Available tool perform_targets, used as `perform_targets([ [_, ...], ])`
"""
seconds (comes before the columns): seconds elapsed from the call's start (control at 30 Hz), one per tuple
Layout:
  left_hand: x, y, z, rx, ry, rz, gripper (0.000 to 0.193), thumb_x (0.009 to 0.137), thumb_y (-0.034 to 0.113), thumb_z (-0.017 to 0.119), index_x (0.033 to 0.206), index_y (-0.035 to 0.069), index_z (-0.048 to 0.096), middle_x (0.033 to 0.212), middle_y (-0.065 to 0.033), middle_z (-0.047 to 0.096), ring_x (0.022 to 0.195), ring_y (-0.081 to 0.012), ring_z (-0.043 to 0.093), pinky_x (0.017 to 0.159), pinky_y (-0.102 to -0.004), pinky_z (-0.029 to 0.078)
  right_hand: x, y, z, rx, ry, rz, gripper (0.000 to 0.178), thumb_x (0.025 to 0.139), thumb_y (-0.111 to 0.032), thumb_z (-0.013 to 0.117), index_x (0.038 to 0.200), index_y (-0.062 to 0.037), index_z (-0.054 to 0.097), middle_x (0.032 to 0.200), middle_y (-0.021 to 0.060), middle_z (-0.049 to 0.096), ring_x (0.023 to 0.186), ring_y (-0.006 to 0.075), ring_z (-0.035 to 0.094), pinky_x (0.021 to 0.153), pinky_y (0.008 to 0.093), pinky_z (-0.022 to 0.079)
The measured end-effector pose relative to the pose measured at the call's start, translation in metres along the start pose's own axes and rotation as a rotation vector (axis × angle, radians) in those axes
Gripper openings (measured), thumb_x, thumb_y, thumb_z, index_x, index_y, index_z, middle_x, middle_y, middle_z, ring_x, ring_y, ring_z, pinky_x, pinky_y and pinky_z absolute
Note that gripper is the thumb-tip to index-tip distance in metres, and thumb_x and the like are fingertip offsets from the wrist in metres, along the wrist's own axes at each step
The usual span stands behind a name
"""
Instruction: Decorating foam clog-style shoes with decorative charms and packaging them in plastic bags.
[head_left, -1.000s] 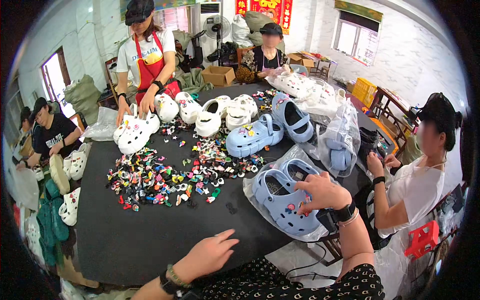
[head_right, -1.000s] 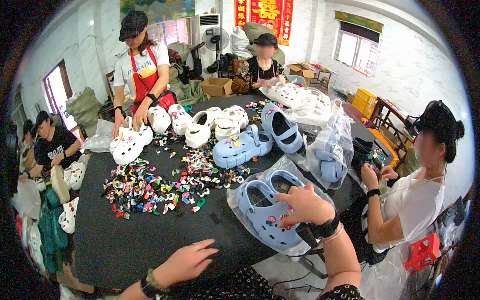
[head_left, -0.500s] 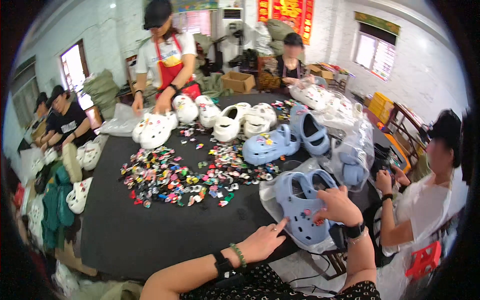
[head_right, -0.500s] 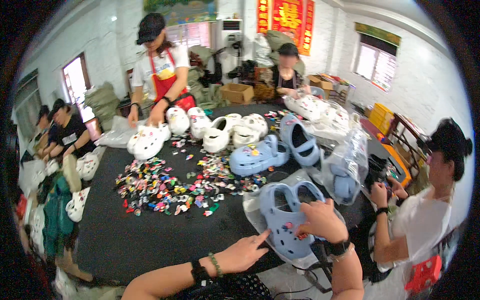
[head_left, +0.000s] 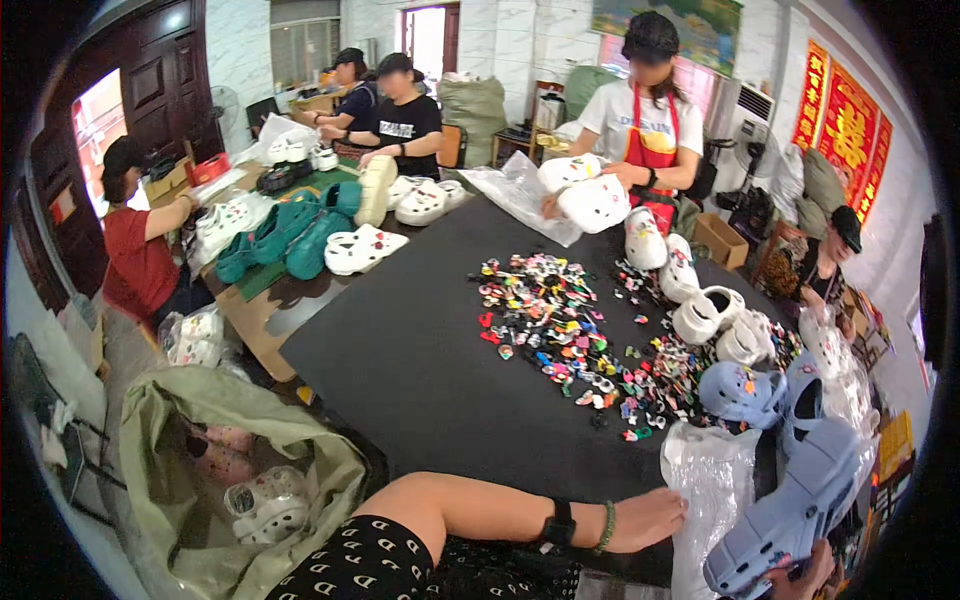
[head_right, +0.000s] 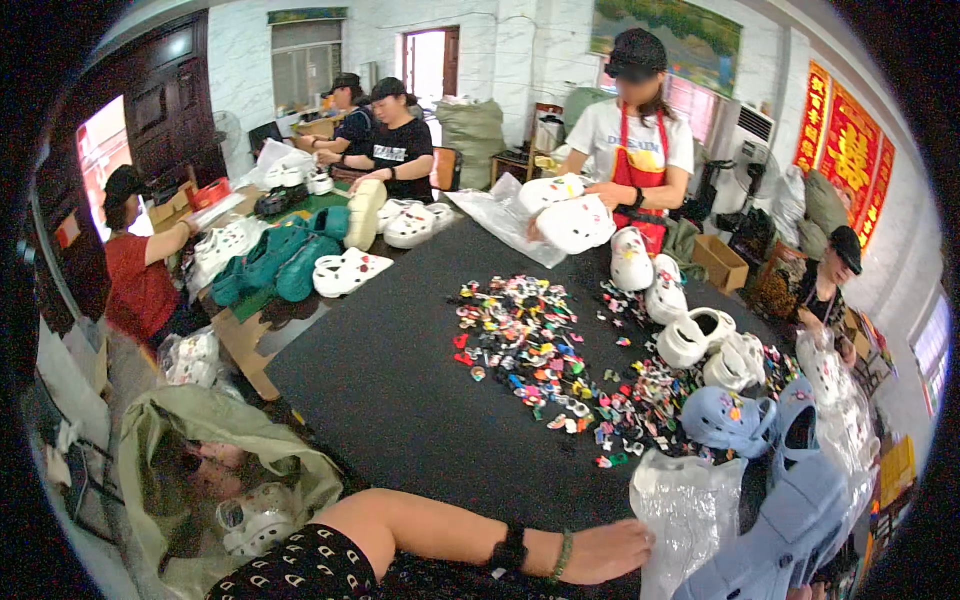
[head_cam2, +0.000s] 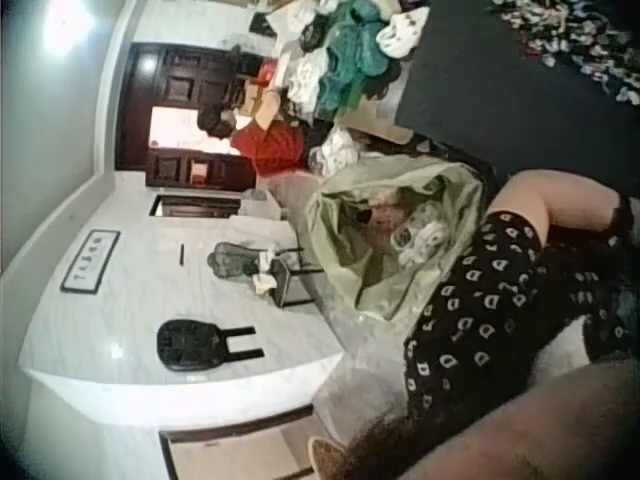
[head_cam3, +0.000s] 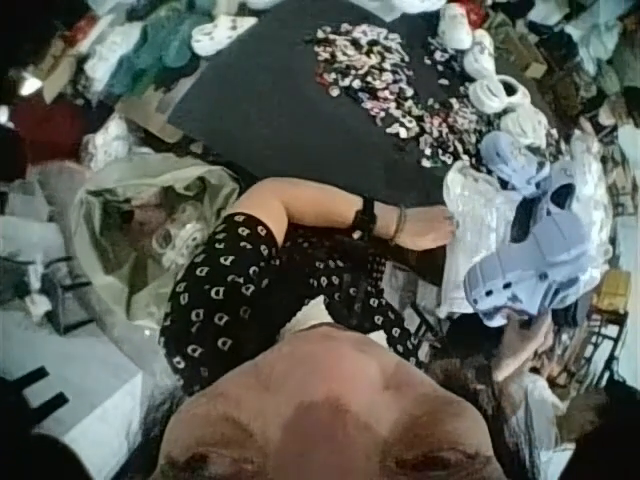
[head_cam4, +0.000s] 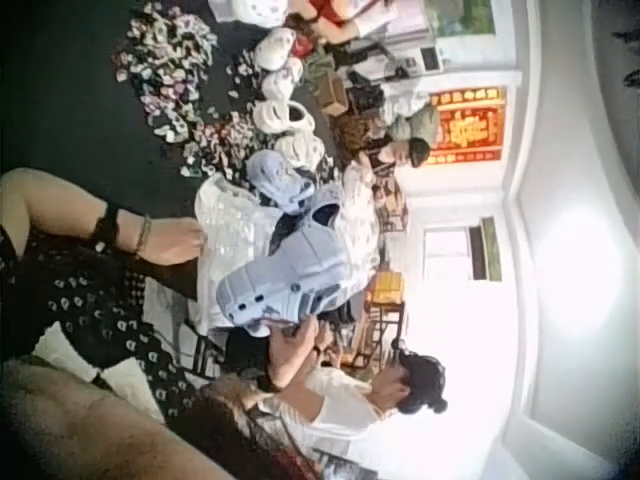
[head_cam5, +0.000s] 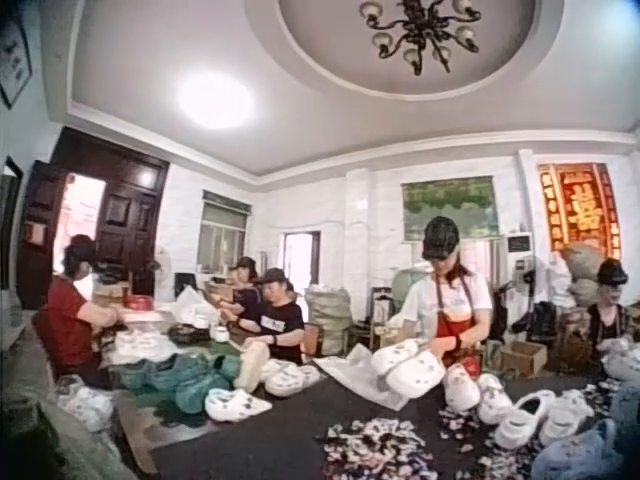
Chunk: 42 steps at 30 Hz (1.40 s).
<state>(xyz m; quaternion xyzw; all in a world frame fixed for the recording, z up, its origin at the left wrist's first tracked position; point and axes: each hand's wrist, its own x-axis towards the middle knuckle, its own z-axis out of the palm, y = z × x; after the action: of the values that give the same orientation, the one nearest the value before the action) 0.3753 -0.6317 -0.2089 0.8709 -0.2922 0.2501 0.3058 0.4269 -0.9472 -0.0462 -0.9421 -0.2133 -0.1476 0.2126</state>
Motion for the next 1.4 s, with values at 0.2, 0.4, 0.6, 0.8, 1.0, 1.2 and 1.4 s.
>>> perform_targets([
  [0.2, -0.038, -0.005, -0.132, 0.099, 0.496, -0.387, 0.016, 0.085, 0.011, 0.055, 0.092, -0.004, 0.054, 0.093, -0.0212, 0.056, 0.090, -0.0390, 0.055, 0.081, -0.0461, 0.045, -0.010, -0.009, 0.003, -0.070, 0.060, -0.173, 0.088, 0.065, -0.007, 0.085, 0.140, 0.0036, 0.042, 0.140, 0.0265, 0.045, 0.127, 0.0421, 0.043, 0.105, 0.0459, 0.037],
  [0.4, -0.123, 0.031, -0.268, 0.719, 0.568, -0.447, 0.031, 0.080, 0.006, 0.062, 0.107, -0.009, 0.056, 0.107, -0.0241, 0.056, 0.098, -0.0399, 0.054, 0.088, -0.0447, 0.044, 0.017, -0.045, 0.032, -0.021, -0.139, -0.734, 0.089, 0.063, -0.029, 0.088, 0.133, 0.0066, 0.046, 0.134, 0.0284, 0.049, 0.126, 0.0484, 0.044, 0.108, 0.0540, 0.033],
  [0.6, -0.224, 0.072, -0.318, 0.935, 0.877, -0.810, 0.042, 0.081, 0.000, 0.059, 0.122, -0.004, 0.053, 0.113, -0.0246, 0.053, 0.104, -0.0417, 0.051, 0.090, -0.0433, 0.043, 0.050, -0.177, 0.054, 0.070, -0.411, -1.009, 0.053, 0.072, -0.030, 0.077, 0.105, 0.0031, 0.051, 0.107, 0.0210, 0.052, 0.106, 0.0459, 0.046, 0.101, 0.0567, 0.032],
  [0.8, -0.288, 0.071, -0.275, 0.855, 0.911, -1.076, 0.040, 0.090, 0.012, 0.058, 0.123, -0.010, 0.052, 0.115, -0.0266, 0.053, 0.106, -0.0421, 0.052, 0.092, -0.0416, 0.043, 0.060, -0.241, 0.069, -0.001, -0.512, -1.219, 0.044, 0.074, -0.004, 0.072, 0.113, -0.0006, 0.054, 0.126, 0.0250, 0.049, 0.109, 0.0438, 0.051, 0.100, 0.0559, 0.036],
  [1.0, -0.309, 0.086, -0.240, 0.559, 0.999, -1.382, 0.055, 0.093, 0.037, 0.060, 0.121, -0.010, 0.054, 0.088, -0.0215, 0.063, 0.075, -0.0303, 0.062, 0.070, -0.0400, 0.049, 0.074, -0.305, 0.131, -0.141, -0.353, -1.507, 0.023, 0.071, -0.012, 0.067, 0.093, -0.0123, 0.060, 0.113, 0.0033, 0.063, 0.114, 0.0235, 0.053, 0.105, 0.0554, 0.031],
  [1.2, -0.304, 0.072, -0.242, 0.561, 1.013, -1.426, 0.065, 0.085, 0.045, 0.070, 0.120, -0.007, 0.052, 0.082, -0.0195, 0.060, 0.075, -0.0317, 0.062, 0.070, -0.0414, 0.049, 0.060, -0.316, 0.167, -0.145, -0.546, -1.631, 0.023, 0.080, -0.012, 0.061, 0.102, -0.0156, 0.061, 0.131, 0.0078, 0.054, 0.130, 0.0306, 0.043, 0.106, 0.0520, 0.033],
  [1.4, -0.327, 0.059, -0.231, 0.932, 0.537, -1.307, 0.058, 0.076, 0.043, 0.078, 0.106, -0.003, 0.058, 0.084, -0.0215, 0.061, 0.079, -0.0365, 0.061, 0.069, -0.0430, 0.049, 0.050, -0.302, 0.157, 0.003, -0.596, -1.435, 0.042, 0.078, -0.006, 0.062, 0.118, -0.0218, 0.062, 0.139, 0.0114, 0.047, 0.130, 0.0362, 0.041, 0.104, 0.0509, 0.035],
])
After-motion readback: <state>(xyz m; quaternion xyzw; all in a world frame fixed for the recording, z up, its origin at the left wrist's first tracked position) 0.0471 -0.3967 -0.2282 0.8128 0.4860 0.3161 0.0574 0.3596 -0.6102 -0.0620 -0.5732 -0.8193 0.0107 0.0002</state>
